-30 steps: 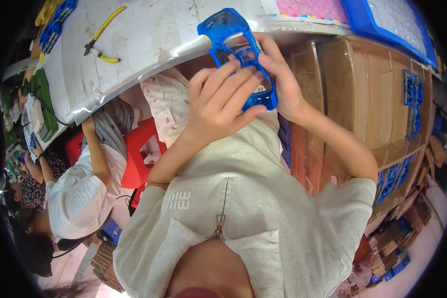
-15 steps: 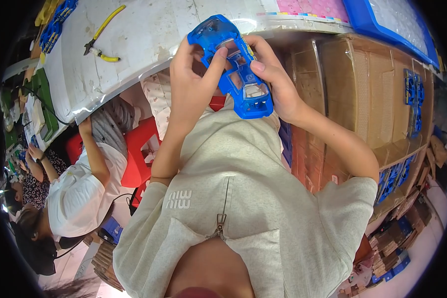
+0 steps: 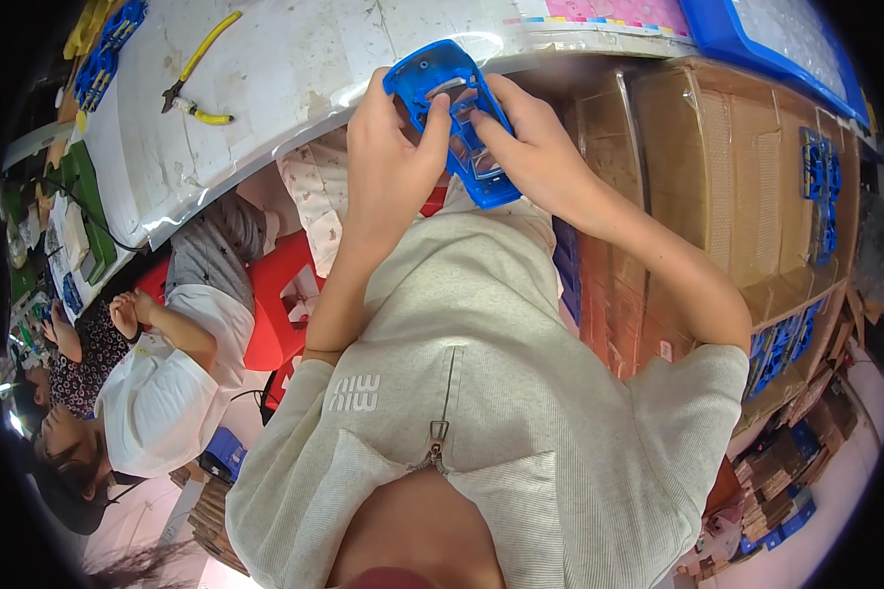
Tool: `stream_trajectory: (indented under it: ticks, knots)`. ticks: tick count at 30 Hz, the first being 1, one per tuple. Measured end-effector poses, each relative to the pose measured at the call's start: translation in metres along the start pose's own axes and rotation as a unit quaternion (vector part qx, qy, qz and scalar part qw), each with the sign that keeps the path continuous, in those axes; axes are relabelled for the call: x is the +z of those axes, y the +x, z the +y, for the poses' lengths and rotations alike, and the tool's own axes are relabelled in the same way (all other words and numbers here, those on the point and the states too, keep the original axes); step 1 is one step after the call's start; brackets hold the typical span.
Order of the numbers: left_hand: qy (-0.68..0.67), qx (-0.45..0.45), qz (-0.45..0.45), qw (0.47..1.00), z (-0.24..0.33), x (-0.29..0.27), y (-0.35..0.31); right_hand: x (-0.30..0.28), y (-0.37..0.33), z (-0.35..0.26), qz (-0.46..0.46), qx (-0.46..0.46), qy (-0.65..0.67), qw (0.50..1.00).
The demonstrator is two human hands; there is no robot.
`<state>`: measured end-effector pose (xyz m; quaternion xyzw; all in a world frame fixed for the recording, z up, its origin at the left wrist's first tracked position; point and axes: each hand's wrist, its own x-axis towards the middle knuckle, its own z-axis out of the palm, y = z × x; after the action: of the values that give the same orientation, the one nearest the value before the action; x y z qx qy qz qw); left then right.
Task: The person assembles toy cars by picking up plastic window inserts, fitting them into the toy car shells by hand and with pliers, and placing the assembled car shells into a box.
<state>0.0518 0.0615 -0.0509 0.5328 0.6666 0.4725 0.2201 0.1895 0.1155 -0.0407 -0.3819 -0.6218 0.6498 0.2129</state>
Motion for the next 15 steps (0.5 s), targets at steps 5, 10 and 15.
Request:
stream_trajectory:
  ticks: [5,10,15]
  knots:
    - [-0.044,-0.012,0.001,0.999,0.0001,0.006,-0.0031,-0.0006,0.0001,0.0029,0.018,-0.059,-0.06,0.996]
    - [-0.094,-0.056,-0.04,0.993,0.0049,0.0024,-0.0047,0.001,-0.0001,0.0037,0.031,-0.065,-0.077,0.994]
    - [-0.103,-0.064,-0.04,0.992,0.0067,0.0028,-0.0055,0.0006,-0.0009,0.0037,0.033,-0.053,-0.076,0.995]
